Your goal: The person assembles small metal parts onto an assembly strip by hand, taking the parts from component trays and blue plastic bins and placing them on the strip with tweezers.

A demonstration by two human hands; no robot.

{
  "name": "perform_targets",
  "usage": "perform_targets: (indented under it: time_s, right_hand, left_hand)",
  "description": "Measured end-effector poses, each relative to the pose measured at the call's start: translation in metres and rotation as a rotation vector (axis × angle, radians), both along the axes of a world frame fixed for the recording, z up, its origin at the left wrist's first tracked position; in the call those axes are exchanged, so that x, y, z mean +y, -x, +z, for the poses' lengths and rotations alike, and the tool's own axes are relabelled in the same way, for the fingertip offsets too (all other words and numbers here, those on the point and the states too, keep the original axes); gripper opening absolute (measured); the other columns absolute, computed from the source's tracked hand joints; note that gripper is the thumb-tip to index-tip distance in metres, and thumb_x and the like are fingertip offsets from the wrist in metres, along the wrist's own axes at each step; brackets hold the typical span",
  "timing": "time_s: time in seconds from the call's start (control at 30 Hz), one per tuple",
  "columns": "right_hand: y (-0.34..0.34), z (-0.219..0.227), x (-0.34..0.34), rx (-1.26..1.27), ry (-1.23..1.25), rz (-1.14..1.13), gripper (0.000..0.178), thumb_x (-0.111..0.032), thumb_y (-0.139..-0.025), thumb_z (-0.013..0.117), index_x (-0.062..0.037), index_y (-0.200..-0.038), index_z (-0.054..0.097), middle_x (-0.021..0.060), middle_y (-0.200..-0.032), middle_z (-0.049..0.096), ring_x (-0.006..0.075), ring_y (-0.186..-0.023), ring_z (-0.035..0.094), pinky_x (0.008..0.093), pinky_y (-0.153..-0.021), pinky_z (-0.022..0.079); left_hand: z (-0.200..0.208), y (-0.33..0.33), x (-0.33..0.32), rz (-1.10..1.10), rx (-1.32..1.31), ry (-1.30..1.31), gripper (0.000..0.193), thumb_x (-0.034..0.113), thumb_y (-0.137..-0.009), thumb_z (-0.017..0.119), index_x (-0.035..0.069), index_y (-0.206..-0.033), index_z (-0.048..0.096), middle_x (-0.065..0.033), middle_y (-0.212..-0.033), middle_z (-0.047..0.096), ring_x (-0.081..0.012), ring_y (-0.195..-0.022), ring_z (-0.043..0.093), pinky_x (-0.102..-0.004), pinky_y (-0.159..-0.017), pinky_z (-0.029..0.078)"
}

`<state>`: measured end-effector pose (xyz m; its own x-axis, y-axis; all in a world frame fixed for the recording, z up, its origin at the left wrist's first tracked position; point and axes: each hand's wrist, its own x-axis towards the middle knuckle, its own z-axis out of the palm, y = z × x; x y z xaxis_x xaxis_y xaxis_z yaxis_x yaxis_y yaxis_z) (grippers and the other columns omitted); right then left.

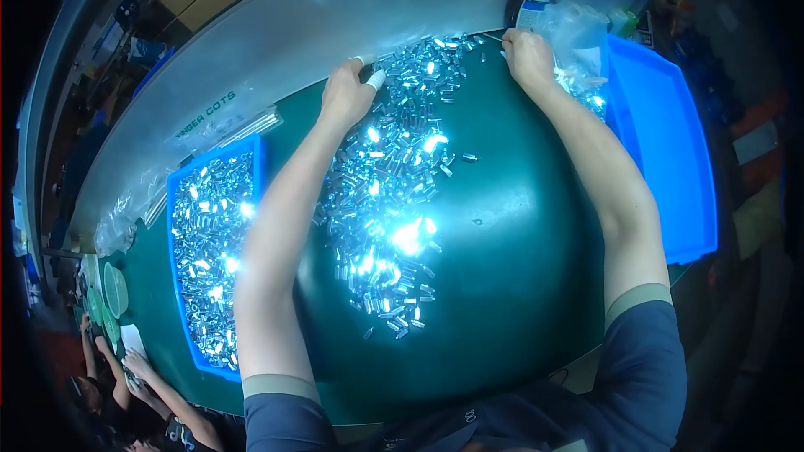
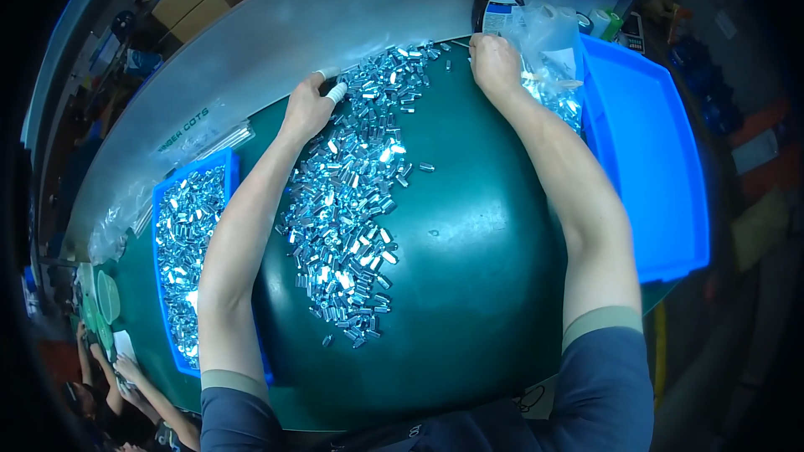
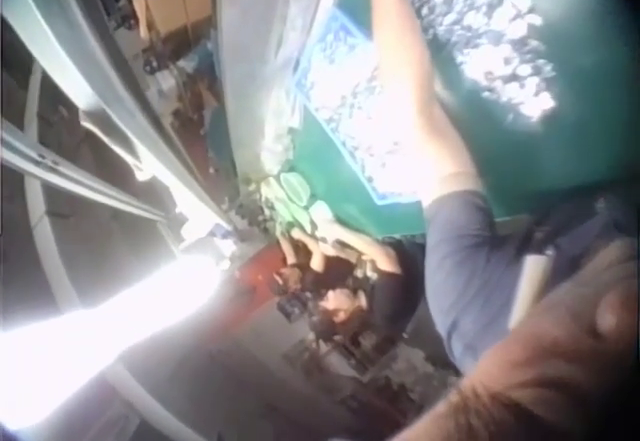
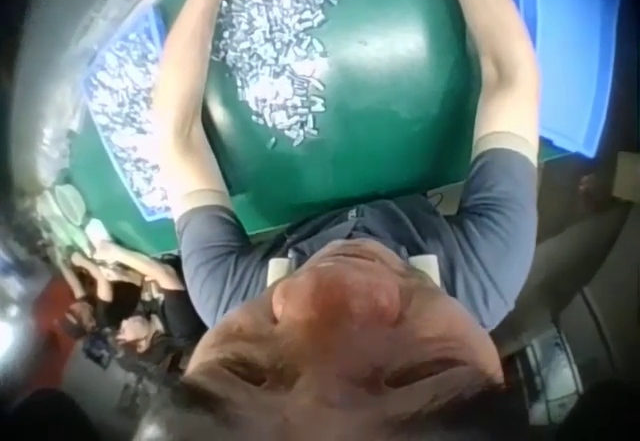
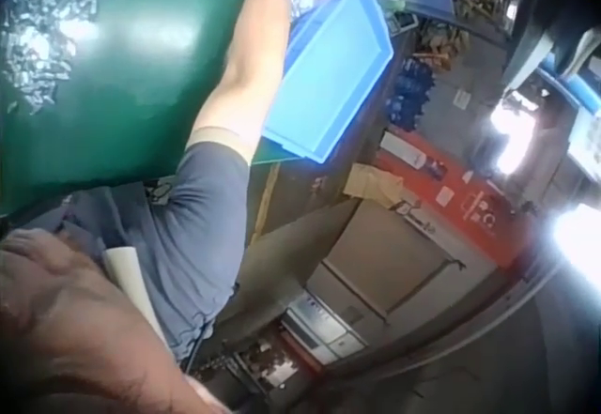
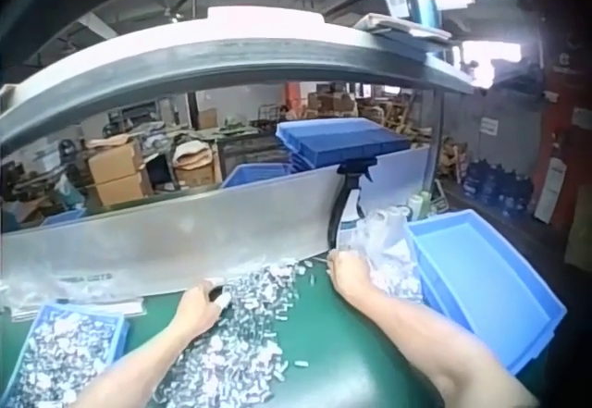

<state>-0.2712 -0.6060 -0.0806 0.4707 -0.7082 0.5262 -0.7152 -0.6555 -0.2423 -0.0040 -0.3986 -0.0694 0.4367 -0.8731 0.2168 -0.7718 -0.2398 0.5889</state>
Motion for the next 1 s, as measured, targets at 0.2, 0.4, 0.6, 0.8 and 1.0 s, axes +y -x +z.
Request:
perform_targets:
  time_s: [0.2,0.4,0.6,0.8,1.0]
  right_hand:
    - [-0.017,-0.008,0.004,-0.132,-0.098,0.151,0.017,-0.016,-0.086,0.07,-0.002,-0.093,0.077,0.0199,-0.097,0.073,0.0385,-0.092,0.07,0.0471,-0.086,0.053]
    - [-0.039,0.001,0.022,-0.113,-0.198,0.202,0.017,-0.016,-0.085,0.071,-0.0023,-0.093,0.077,0.0188,-0.095,0.074,0.0371,-0.088,0.07,0.0446,-0.083,0.055]
    - [-0.044,0.002,0.072,-0.122,-0.219,0.41,0.013,-0.019,-0.083,0.07,-0.0087,-0.085,0.077,0.0147,-0.089,0.073,0.0366,-0.088,0.07,0.0474,-0.08,0.055]
    - [-0.021,0.025,0.108,0.092,-0.219,0.519,0.016,-0.022,-0.084,0.072,-0.0074,-0.088,0.077,0.0158,-0.092,0.072,0.0362,-0.089,0.069,0.0454,-0.08,0.054]
    - [-0.004,0.02,0.02,-0.01,-0.12,0.134,0.016,-0.018,-0.086,0.069,-0.0056,-0.091,0.078,0.0175,-0.092,0.074,0.0385,-0.09,0.07,0.0476,-0.082,0.055]
  left_hand:
    - [0.002,0.002,-0.012,0.039,-0.017,-0.1,0.045,0.032,-0.092,0.07,0.002,-0.126,0.068,-0.0221,-0.118,0.066,-0.0394,-0.113,0.063,-0.0466,-0.1,0.049]
    - [0.001,0.01,-0.015,-0.066,0.011,-0.01,0.038,0.029,-0.094,0.069,0.003,-0.123,0.071,-0.021,-0.117,0.067,-0.0354,-0.108,0.066,-0.0404,-0.097,0.05]
    - [0.002,0.022,0.008,-0.194,0.097,0.02,0.033,0.025,-0.095,0.067,0.005,-0.121,0.072,-0.0163,-0.117,0.069,-0.031,-0.108,0.067,-0.0383,-0.097,0.05]
    - [0.023,0.033,0.05,-0.268,0.256,-0.084,0.029,0.015,-0.096,0.067,0.004,-0.124,0.071,-0.011,-0.115,0.072,-0.0199,-0.106,0.067,-0.033,-0.096,0.051]
    - [0.031,0.014,0.018,-0.103,0.178,0.025,0.042,0.022,-0.092,0.071,0.002,-0.128,0.067,-0.0211,-0.122,0.07,-0.033,-0.113,0.068,-0.0392,-0.099,0.052]
